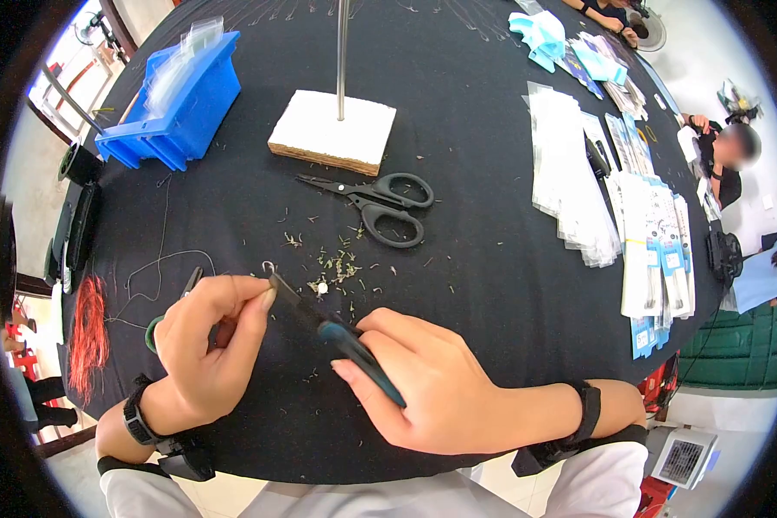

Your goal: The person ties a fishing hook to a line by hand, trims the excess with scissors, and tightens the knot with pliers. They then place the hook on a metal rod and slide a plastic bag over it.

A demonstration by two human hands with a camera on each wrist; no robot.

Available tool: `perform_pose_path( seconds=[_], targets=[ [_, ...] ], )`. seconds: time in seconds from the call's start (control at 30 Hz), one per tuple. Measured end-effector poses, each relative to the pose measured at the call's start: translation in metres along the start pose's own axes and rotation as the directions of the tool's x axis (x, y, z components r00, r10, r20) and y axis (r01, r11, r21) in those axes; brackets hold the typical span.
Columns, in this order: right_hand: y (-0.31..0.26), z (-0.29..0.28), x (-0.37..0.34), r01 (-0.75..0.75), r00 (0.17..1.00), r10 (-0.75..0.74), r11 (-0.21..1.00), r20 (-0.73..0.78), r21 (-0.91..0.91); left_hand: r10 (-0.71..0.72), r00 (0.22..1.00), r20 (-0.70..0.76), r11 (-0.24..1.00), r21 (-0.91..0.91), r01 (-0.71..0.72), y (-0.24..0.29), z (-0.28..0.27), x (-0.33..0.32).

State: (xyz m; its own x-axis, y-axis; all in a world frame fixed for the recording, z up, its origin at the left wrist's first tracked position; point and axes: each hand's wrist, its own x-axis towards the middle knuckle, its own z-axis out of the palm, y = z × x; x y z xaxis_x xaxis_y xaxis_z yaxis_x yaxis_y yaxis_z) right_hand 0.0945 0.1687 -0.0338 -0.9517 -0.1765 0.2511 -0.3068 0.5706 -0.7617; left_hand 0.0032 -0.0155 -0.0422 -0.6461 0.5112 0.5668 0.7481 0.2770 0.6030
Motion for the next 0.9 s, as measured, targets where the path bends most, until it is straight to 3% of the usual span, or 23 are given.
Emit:
perform_pose_path(
  seconds=[0.1,0.2,0.3,0.5,0.77,0.9],
  targets=[
    [0.0039,-0.0016,0.0014,-0.016,1.000,0.016,0.999,-0.001,0.048,-0.356,0.929,0.103,0.918,-0.144,0.369,0.0062,-0.0021,0.0006],
    [0.0046,-0.0046,0.0022,-0.017,0.999,0.015,0.999,0.040,0.044,-0.518,0.844,0.140,0.731,-0.441,0.521,0.0021,-0.0005,0.0024],
    [0.0055,-0.0055,0.0024,0.008,0.997,-0.010,1.000,0.074,0.026,-0.563,0.807,0.179,0.620,-0.554,0.556,0.0018,0.0010,0.0062],
    [0.0054,-0.0075,0.0028,0.025,0.994,-0.027,0.999,0.103,0.026,-0.600,0.753,0.268,0.537,-0.563,0.628,0.0005,-0.0031,0.0057],
    [0.0036,-0.0090,0.0025,-0.019,0.990,0.013,0.999,0.141,0.038,-0.633,0.712,0.303,0.497,-0.546,0.675,0.0029,-0.0044,0.0062],
    [0.0035,-0.0072,0.0030,0.031,0.993,-0.029,0.999,0.113,-0.022,-0.642,0.695,0.324,0.462,-0.561,0.687,0.0031,-0.0044,0.0051]
  ],
)
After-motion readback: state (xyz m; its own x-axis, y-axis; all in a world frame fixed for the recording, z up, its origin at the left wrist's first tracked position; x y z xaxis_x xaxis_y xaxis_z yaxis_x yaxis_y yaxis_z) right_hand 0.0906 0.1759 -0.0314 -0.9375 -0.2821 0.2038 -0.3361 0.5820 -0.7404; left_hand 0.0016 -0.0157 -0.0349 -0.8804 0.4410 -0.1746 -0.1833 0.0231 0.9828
